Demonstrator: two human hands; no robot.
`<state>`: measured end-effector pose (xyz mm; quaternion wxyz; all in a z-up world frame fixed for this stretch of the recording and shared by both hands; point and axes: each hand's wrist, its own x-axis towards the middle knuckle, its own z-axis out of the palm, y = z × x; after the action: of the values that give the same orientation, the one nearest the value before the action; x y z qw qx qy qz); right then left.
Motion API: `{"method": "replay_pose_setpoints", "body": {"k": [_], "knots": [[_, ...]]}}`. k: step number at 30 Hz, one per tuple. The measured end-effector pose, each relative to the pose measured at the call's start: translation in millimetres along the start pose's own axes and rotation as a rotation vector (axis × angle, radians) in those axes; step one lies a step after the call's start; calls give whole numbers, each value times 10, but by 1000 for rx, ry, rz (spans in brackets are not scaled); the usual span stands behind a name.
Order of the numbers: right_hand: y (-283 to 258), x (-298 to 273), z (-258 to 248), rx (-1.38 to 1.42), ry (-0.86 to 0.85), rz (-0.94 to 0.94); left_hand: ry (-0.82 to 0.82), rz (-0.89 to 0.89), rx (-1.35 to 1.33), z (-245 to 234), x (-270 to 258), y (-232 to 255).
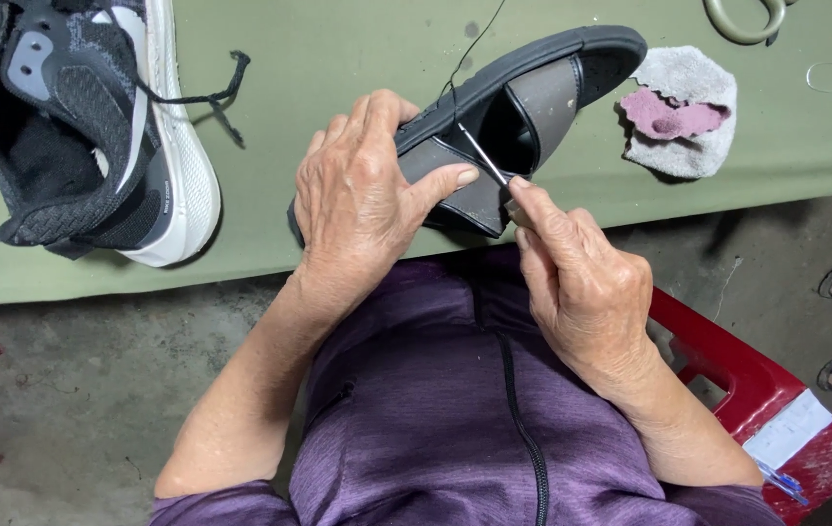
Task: Hand-stitching a sandal strap to the sole using a shoe repair awl and thread.
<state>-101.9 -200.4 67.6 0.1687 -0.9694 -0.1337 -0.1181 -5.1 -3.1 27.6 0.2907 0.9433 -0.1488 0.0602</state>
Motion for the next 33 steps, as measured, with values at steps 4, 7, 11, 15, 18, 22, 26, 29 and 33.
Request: {"method": "replay_pose_setpoints", "body": {"k": [4,7,11,15,18,22,26,29,33], "knots": [[25,18,6,0,0,-16,6,-4,-3,9,10,-9],[25,3,13,-45,-6,2,-3,-14,-9,5,13,-4],[-2,21,-15,-12,-21,29,-16,-11,-11,-15,7,12],[-4,41,-15,-2,-15,23,-22,-2,-10,-19,13,14],[12,41,-4,4,-18,12,-8,26,-5,-14,8,13],[36,21,26,54,-16,20,14,83,12,-42,11,27],[53,-4,75,76,7,21,64,158,70,-47,-9,43],[57,-8,100,99,21,24,113,206,130,-42,-23,88],[76,-31,167,85,55,17,215,235,185,22,11,100]]}}
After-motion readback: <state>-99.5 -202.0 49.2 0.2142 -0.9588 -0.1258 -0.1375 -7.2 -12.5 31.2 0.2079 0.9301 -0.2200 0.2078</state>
